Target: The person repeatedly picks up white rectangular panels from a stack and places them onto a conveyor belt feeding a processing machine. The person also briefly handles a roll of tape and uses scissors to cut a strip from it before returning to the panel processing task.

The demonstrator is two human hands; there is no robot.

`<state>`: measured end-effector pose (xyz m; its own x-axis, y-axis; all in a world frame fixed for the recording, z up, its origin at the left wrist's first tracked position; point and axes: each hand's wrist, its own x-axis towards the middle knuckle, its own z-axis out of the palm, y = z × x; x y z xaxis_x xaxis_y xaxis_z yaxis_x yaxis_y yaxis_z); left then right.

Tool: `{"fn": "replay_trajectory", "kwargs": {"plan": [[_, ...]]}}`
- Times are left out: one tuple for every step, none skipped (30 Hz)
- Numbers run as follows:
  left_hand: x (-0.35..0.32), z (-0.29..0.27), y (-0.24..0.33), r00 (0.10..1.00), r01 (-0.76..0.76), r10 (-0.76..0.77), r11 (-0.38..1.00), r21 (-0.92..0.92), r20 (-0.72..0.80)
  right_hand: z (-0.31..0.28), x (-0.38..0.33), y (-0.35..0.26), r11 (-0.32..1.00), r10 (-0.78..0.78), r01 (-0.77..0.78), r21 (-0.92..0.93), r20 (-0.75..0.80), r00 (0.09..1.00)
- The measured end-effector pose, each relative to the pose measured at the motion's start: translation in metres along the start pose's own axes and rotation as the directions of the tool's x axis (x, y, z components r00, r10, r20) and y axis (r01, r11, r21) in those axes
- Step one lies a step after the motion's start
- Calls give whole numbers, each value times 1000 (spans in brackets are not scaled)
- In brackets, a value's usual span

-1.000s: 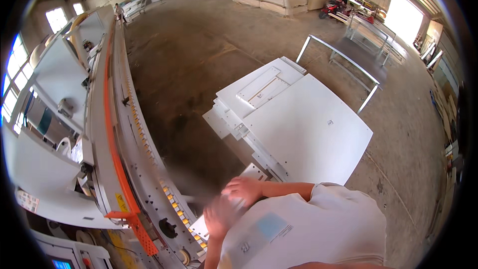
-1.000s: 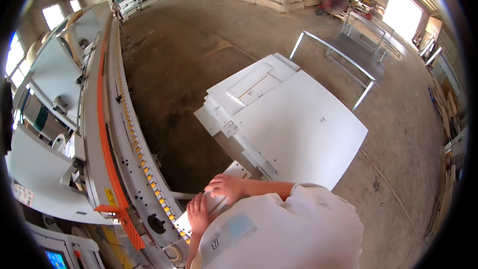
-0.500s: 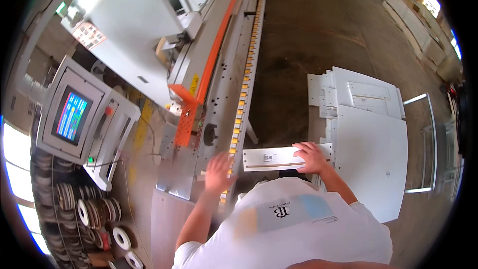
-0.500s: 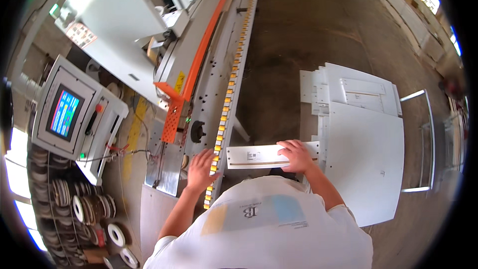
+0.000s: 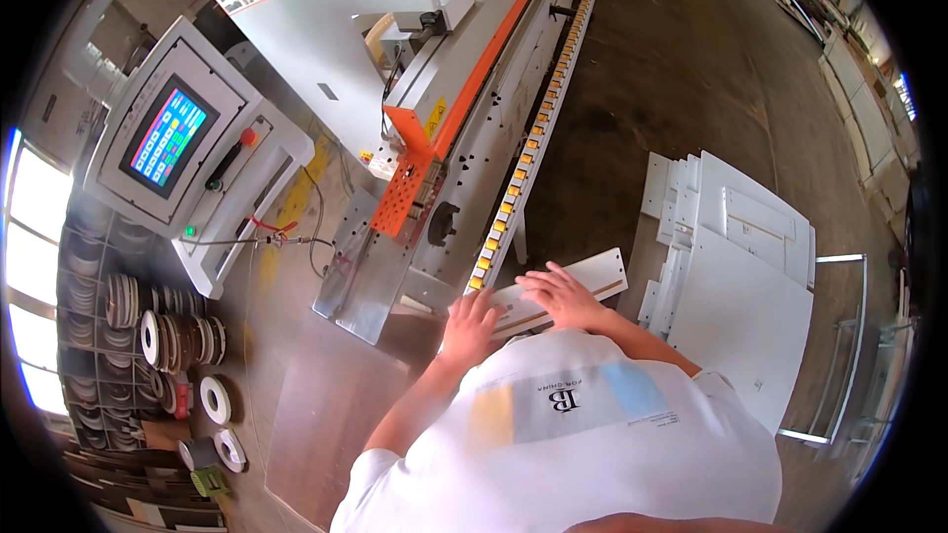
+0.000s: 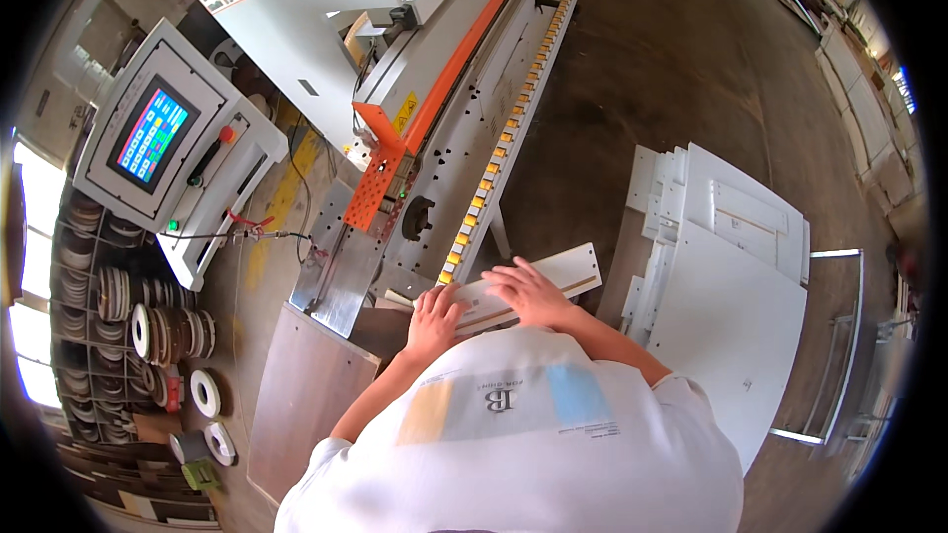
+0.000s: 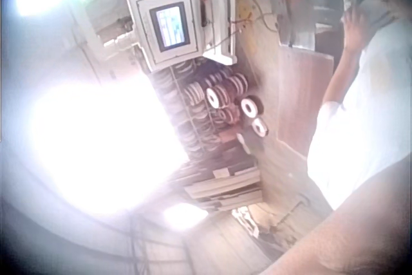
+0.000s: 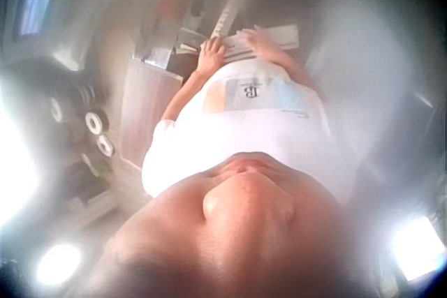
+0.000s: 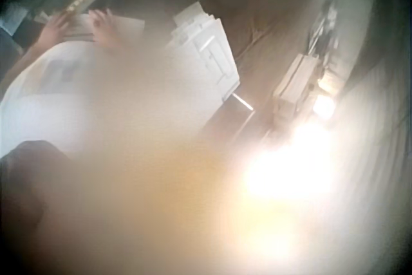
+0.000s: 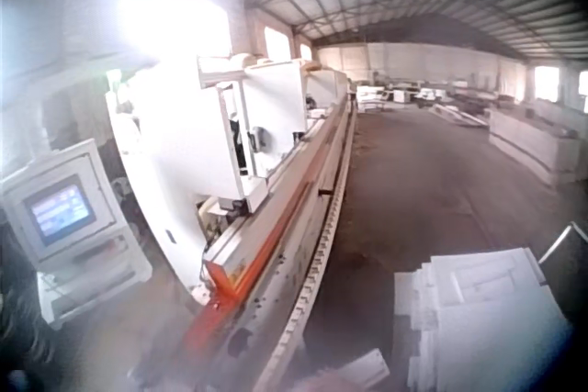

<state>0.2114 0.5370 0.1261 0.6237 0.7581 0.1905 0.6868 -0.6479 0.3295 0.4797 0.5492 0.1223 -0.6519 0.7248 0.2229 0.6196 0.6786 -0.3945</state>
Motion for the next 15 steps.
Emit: {"fn": "replay_trajectory", "kwargs": {"plan": [[0,2,1,1000,3,-4,1000,-8,-7,7,5,-3,1000,-15,15,15,-5,1000],[-1,2,0,1000,9,-9,1000,-4,-8,7,6,-2,1000,2,-2,30,0,1000],[-6,0,-3,1000,22,-22,1000,-4,-11,5,8,1,999,16,-16,47,12,1000],[-11,-2,-3,999,39,-39,999,-8,-10,4,7,6,997,31,-33,67,31,999],[-16,-7,-7,996,87,-86,996,-9,20,-1,7,14,995,46,-48,93,27,999],[-26,-9,-12,992,130,-129,991,-38,11,-5,1,24,996,53,-54,66,21,998],[-35,-12,-18,986,164,-163,986,-39,15,-10,-6,37,995,101,-102,21,49,994],[-46,-16,-26,980,197,-196,980,-41,20,-22,-13,49,991,133,-134,10,49,990],[-59,-21,-35,975,222,-222,974,-36,-1,-27,-24,65,978,208,-207,-28,26,978],[-71,-25,-45,969,247,-248,969,-31,-21,-37,-30,74,944,314,-305,-122,61,947],[-83,-23,-55,955,290,-291,956,-35,-49,-39,-43,84,852,472,-461,-248,-16,881],[-95,-24,-63,924,380,-380,925,-1,-49,-48,-52,94,840,508,-502,-207,-26,861],[-105,-25,-72,895,434,-436,900,-48,-94,-51,-63,103,824,531,-531,-200,-58,845],[-114,-26,-82,860,484,-493,870,-95,-136,-48,-73,107,807,553,-559,-191,-91,828],[-122,-24,-93,823,532,-542,841,-102,-169,-42,-79,107,802,576,-578,-152,-60,815]]}}
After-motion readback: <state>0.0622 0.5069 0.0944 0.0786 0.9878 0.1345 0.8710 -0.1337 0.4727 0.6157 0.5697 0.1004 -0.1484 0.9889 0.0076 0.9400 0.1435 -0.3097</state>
